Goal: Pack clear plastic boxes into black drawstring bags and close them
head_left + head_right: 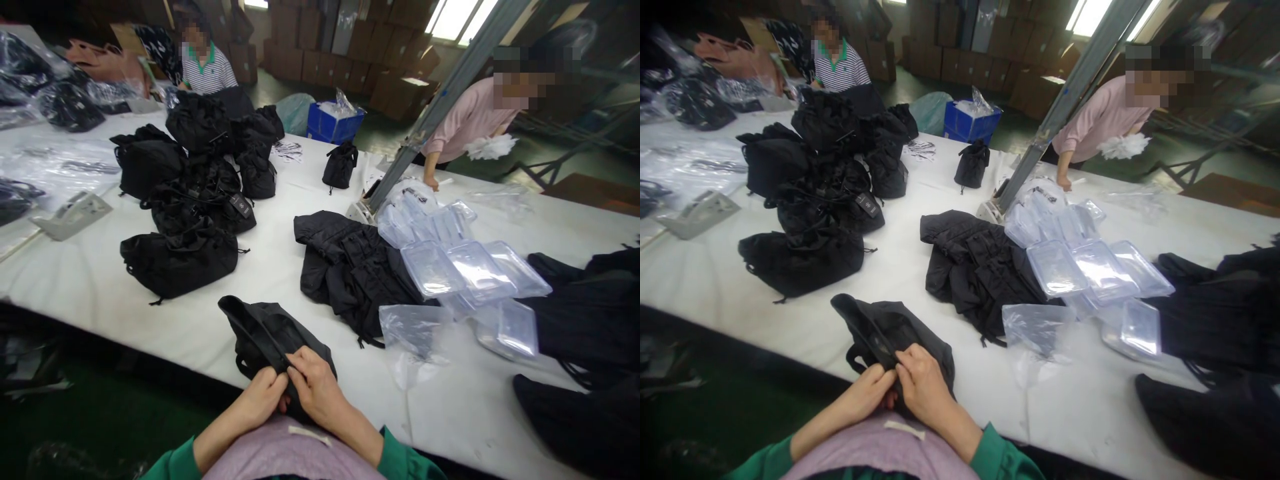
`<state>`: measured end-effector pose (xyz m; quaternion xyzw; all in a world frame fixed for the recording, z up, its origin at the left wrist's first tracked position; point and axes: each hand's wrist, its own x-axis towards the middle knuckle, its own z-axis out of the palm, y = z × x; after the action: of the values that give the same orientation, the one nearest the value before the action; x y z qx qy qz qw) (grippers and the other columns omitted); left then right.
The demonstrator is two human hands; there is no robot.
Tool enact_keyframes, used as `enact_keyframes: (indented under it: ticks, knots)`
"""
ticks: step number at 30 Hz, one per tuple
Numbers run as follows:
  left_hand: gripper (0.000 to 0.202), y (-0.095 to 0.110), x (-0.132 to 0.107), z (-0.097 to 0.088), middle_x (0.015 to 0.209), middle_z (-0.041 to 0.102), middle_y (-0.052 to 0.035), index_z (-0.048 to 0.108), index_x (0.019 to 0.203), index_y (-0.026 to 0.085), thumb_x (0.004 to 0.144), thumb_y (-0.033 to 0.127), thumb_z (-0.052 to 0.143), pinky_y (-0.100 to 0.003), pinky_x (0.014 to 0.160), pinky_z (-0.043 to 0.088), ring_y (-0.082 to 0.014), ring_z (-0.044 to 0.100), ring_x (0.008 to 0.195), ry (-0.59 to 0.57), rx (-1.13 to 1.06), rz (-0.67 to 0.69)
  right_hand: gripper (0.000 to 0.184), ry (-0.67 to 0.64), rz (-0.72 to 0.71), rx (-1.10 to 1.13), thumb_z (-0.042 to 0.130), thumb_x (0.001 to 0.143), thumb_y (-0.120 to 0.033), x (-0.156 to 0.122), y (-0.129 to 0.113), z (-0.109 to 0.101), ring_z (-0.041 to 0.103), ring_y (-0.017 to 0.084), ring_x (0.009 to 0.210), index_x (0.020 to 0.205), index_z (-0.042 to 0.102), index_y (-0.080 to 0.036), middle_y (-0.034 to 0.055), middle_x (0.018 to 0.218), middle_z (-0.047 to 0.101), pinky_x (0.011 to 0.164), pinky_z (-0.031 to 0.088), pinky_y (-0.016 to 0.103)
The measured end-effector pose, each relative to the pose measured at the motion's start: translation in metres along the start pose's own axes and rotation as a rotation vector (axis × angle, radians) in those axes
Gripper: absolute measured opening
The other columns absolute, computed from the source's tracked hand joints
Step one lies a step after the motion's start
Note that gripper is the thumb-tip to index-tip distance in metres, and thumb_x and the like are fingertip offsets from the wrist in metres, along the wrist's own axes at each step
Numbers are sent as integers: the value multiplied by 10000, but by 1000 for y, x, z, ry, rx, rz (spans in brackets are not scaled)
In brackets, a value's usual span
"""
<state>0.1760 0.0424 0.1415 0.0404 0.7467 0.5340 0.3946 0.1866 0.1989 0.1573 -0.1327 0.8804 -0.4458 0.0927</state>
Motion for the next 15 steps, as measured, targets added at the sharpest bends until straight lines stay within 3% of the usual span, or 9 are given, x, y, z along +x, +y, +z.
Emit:
enact_keyframes:
  ticks: [3, 5, 7, 10, 12, 15]
  knots:
    - [432, 5, -3, -7, 676, 638, -57, 593, 746, 136, 935, 444, 357, -296, 608, 465, -192, 608, 636, -7, -36, 76, 240, 35, 45, 129, 464, 924, -225, 4, 1, -12, 605, 164, 880, 1005, 688, -193, 61, 931, 639, 810, 488, 295]
    - [416, 9, -10, -23, 731, 644, -53, 614, 807, 133, 939, 460, 394, -289, 645, 476, -182, 604, 679, 58, -71, 165, 236, 148, 102, 179, 511, 909, -300, -1, 12, -30, 612, 181, 958, 1028, 687, -197, 74, 1012, 660, 883, 483, 318]
    - [384, 6, -17, -49, 759, 648, -48, 629, 864, 132, 926, 469, 458, -282, 670, 481, -171, 594, 696, 280, -172, 229, 317, 332, 236, 185, 548, 880, -414, -17, 32, -51, 611, 212, 1014, 1053, 682, -184, 97, 1071, 668, 935, 470, 357]
    - [376, -17, -14, -100, 867, 672, -55, 621, 993, 140, 840, 483, 610, -276, 670, 488, -177, 607, 744, 715, -407, 230, 608, 540, 572, 259, 515, 803, -659, -67, 69, -72, 637, 252, 982, 1078, 674, -141, 139, 1052, 686, 886, 502, 393]
    - [447, -40, -1, -130, 998, 677, -86, 626, 1026, 147, 799, 533, 628, -318, 747, 506, -224, 631, 887, 847, -495, 157, 772, 497, 840, 353, 441, 735, -799, -106, 88, -67, 659, 264, 894, 972, 706, -113, 156, 953, 704, 775, 532, 377]
    - [550, -67, 21, -154, 1197, 631, -136, 657, 1013, 151, 838, 646, 490, -451, 991, 428, -295, 544, 1171, 831, -508, 29, 855, 262, 1097, 531, 327, 702, -881, -142, 101, -31, 665, 262, 771, 718, 717, -121, 135, 724, 690, 683, 528, 355]
